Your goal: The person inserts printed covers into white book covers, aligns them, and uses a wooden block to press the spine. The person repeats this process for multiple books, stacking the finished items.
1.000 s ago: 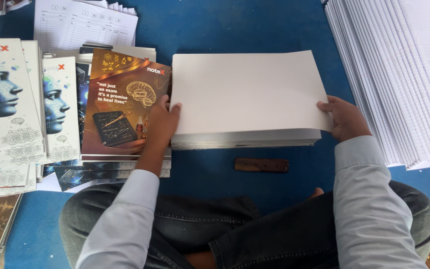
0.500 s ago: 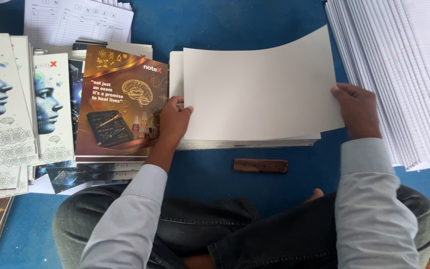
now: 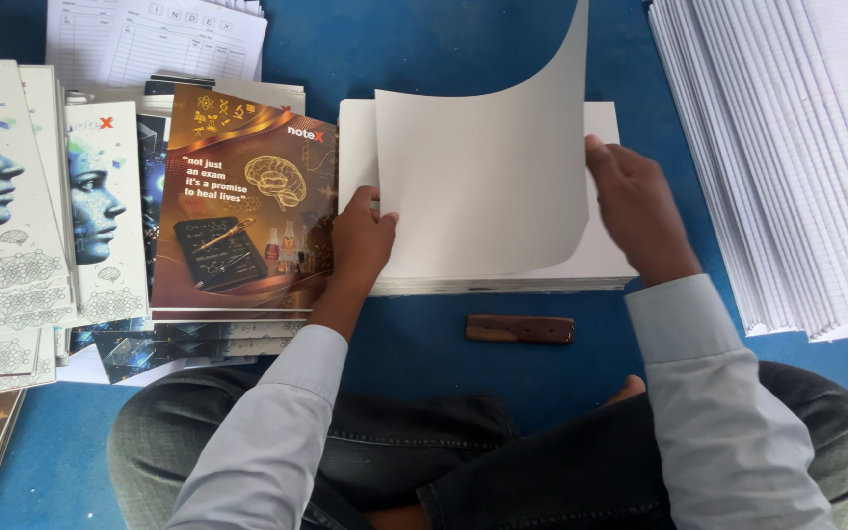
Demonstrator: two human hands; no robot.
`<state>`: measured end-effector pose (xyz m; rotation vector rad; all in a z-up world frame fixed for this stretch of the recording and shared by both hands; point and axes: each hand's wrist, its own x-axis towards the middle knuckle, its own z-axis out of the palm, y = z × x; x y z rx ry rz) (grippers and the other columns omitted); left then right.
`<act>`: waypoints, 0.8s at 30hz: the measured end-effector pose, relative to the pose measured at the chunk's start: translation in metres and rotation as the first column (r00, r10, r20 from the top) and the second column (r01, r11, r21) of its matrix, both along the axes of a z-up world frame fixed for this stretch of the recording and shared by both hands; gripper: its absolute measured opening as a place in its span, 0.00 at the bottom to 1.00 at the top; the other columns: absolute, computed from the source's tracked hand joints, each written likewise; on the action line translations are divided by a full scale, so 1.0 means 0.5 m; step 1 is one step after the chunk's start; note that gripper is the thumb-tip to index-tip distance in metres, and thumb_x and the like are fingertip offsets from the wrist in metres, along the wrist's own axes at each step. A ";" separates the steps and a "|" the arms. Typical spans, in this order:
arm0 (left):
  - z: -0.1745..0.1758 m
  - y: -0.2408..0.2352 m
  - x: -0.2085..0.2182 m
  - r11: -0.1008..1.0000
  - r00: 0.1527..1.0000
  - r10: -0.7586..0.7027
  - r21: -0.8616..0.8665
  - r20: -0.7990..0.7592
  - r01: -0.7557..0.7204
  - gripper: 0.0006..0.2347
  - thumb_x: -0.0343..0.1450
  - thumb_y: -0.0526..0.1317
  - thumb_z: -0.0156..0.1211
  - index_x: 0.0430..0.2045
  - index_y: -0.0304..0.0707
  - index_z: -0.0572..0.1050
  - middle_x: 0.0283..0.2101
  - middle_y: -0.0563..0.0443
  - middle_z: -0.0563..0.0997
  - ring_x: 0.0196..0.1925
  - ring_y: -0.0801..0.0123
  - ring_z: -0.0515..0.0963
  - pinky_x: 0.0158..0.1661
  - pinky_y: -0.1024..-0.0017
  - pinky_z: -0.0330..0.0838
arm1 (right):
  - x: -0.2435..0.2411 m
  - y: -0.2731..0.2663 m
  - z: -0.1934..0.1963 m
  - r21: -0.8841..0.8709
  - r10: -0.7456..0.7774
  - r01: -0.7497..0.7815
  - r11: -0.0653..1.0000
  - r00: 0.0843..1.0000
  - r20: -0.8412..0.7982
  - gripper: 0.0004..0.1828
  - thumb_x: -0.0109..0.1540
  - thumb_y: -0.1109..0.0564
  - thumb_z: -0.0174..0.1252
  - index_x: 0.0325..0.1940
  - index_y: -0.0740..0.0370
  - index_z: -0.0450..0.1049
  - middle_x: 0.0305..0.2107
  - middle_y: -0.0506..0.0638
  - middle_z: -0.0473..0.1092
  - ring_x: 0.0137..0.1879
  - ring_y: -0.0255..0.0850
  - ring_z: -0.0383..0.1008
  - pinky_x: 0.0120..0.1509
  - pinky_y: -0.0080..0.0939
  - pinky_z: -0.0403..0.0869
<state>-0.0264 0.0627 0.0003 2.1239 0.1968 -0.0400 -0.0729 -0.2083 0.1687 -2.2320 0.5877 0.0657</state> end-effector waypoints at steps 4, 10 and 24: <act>0.012 -0.001 -0.001 0.999 1.000 -0.029 -0.020 0.000 0.029 0.16 0.68 0.36 0.64 0.50 0.35 0.74 0.28 0.47 0.82 0.31 0.63 0.84 0.37 0.65 0.77 | 0.013 0.037 -0.003 -0.130 0.169 -0.148 0.980 0.972 0.166 0.23 0.69 0.43 0.51 0.55 0.63 0.76 0.54 0.61 0.71 0.63 0.54 0.71 0.64 0.55 0.70; 0.005 -0.002 0.000 0.998 0.997 -0.068 0.003 0.038 0.068 0.16 0.67 0.35 0.65 0.49 0.34 0.77 0.29 0.44 0.82 0.32 0.58 0.83 0.37 0.63 0.76 | 0.040 0.066 -0.044 -0.211 0.332 -0.300 0.930 0.933 0.140 0.43 0.58 0.38 0.65 0.71 0.60 0.62 0.68 0.67 0.54 0.72 0.64 0.57 0.69 0.60 0.66; -0.009 -0.004 0.013 0.996 0.998 -0.022 0.088 0.064 0.016 0.13 0.63 0.34 0.67 0.40 0.33 0.82 0.34 0.41 0.84 0.38 0.52 0.84 0.42 0.60 0.78 | 0.077 0.092 -0.237 -0.511 0.465 -0.369 0.776 0.883 0.069 0.39 0.61 0.33 0.58 0.75 0.40 0.64 0.76 0.65 0.41 0.79 0.72 0.38 0.71 0.71 0.61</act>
